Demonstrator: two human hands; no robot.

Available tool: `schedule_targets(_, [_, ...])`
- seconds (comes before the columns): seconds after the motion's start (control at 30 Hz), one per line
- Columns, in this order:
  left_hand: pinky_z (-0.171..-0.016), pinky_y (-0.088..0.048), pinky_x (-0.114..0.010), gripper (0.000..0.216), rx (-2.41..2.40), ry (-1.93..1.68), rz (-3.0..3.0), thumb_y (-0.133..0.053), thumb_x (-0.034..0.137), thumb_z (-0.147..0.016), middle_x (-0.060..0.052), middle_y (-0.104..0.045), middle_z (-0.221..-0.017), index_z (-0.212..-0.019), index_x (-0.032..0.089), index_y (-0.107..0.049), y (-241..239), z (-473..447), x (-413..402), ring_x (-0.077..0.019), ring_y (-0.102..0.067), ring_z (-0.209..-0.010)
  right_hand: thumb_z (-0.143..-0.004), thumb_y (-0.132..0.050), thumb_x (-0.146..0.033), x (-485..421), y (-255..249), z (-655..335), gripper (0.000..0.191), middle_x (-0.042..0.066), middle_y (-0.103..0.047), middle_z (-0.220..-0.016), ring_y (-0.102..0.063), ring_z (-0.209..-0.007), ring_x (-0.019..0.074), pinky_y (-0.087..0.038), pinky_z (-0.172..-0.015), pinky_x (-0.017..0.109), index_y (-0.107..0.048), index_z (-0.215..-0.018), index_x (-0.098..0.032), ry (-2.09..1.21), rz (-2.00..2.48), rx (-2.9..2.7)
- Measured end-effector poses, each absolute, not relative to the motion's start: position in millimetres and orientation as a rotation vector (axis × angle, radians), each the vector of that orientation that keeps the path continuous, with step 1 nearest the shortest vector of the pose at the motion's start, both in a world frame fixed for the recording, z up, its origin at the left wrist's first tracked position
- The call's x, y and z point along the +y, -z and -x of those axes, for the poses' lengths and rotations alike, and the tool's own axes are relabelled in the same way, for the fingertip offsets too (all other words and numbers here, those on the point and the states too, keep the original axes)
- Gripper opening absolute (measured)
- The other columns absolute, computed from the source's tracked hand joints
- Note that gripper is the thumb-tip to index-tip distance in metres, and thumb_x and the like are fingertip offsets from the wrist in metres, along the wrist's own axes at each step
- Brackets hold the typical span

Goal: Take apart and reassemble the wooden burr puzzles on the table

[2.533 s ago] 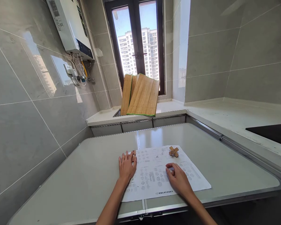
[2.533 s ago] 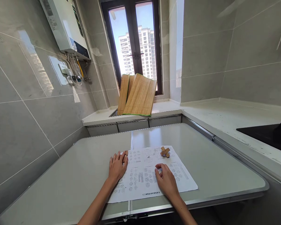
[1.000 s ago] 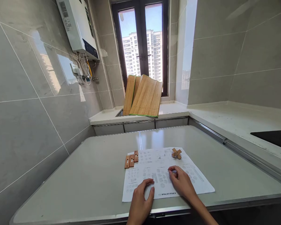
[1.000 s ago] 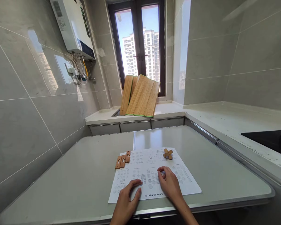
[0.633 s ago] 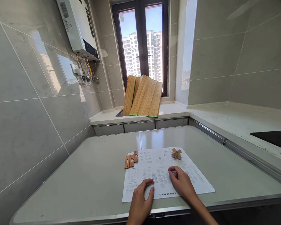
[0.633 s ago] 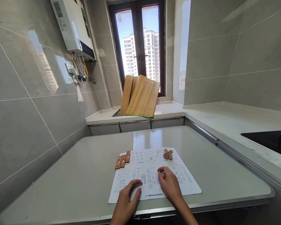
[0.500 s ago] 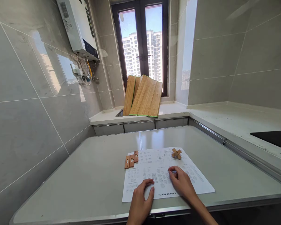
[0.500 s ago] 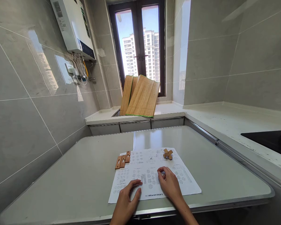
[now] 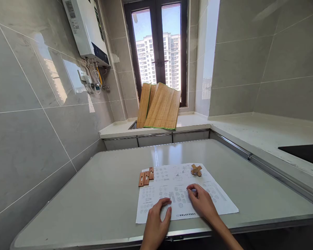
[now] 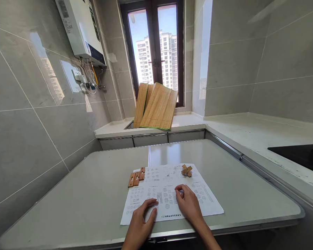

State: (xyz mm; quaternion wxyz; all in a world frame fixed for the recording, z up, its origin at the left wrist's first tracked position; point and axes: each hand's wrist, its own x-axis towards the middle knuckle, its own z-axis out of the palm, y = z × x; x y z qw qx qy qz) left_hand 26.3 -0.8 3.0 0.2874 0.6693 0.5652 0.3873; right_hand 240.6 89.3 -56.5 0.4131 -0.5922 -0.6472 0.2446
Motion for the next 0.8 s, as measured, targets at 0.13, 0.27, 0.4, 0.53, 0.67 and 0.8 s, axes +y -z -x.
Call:
schedule_targets(0.13, [-0.105, -0.05, -0.042, 0.03, 1.526, -1.037, -1.783, -0.056, 0.042, -0.095, -0.007, -0.074, -0.122, -0.116, 0.025, -0.069, -3.6, -26.5, -1.2, -0.0283, -0.066, -0.118, -0.087, -0.048, -0.041, 89.6, 56.7, -240.5, 0.028, 0.003, -0.071, -0.08, -0.063, -0.067, 0.0218, -0.047, -0.069, 0.033, -0.07, -0.09, -0.023, -0.619, 1.485, -1.623])
schedule_targets(0.27, [-0.105, -0.05, -0.043, 0.031, 1.526, -1.035, -1.777, -0.056, 0.043, -0.095, -0.008, -0.074, -0.123, -0.116, 0.025, -0.07, -3.8, -26.4, -1.0, -0.0287, -0.067, -0.117, -0.086, -0.049, -0.042, 89.8, 56.4, -240.2, 0.028, 0.003, -0.072, -0.083, -0.062, -0.067, 0.0216, -0.047, -0.07, 0.033, -0.07, -0.09, -0.023, -0.629, 1.479, -1.613])
schedule_targets(0.4, [-0.105, -0.051, -0.042, 0.031, 1.517, -1.05, -1.774, -0.056, 0.044, -0.094, -0.008, -0.074, -0.122, -0.116, 0.025, -0.07, -2.9, -26.0, -1.1, -0.0286, -0.067, -0.117, -0.085, -0.05, -0.043, 89.6, 55.7, -240.5, 0.028, 0.003, -0.072, -0.08, -0.062, -0.066, 0.0219, -0.047, -0.07, 0.034, -0.069, -0.088, -0.024, -0.645, 1.475, -1.597])
schedule_targets(0.53, [-0.105, -0.051, -0.043, 0.031, 1.515, -1.071, -1.771, -0.057, 0.044, -0.094, -0.007, -0.075, -0.121, -0.115, 0.026, -0.07, -2.1, -26.1, -1.5, -0.0291, -0.067, -0.116, -0.084, -0.051, -0.043, 88.8, 55.8, -240.7, 0.027, 0.003, -0.073, -0.08, -0.062, -0.065, 0.0218, -0.046, -0.067, 0.033, -0.069, -0.088, -0.024, -0.68, 1.474, -1.566])
schedule_targets(0.67, [-0.105, -0.05, -0.044, 0.031, 1.521, -1.055, -1.77, -0.057, 0.044, -0.094, -0.008, -0.074, -0.122, -0.116, 0.026, -0.07, -2.4, -26.0, -2.0, -0.029, -0.067, -0.117, -0.084, -0.052, -0.045, 94.1, 57.5, -242.9, 0.028, 0.003, -0.075, -0.086, -0.065, -0.062, 0.0201, -0.049, -0.067, 0.033, -0.066, -0.094, -0.023, -0.75, 1.457, -1.514])
schedule_targets(0.8, [-0.106, -0.049, -0.044, 0.031, 1.534, -1.037, -1.763, -0.057, 0.043, -0.094, -0.007, -0.074, -0.122, -0.117, 0.026, -0.07, -3.8, -26.1, -2.7, -0.029, -0.066, -0.118, -0.085, -0.05, -0.047, 113.0, 56.9, -251.9, 0.036, 0.004, -0.074, -0.099, -0.069, -0.059, 0.0175, -0.052, -0.066, 0.031, -0.057, -0.111, -0.022, -0.808, 1.438, -1.438])
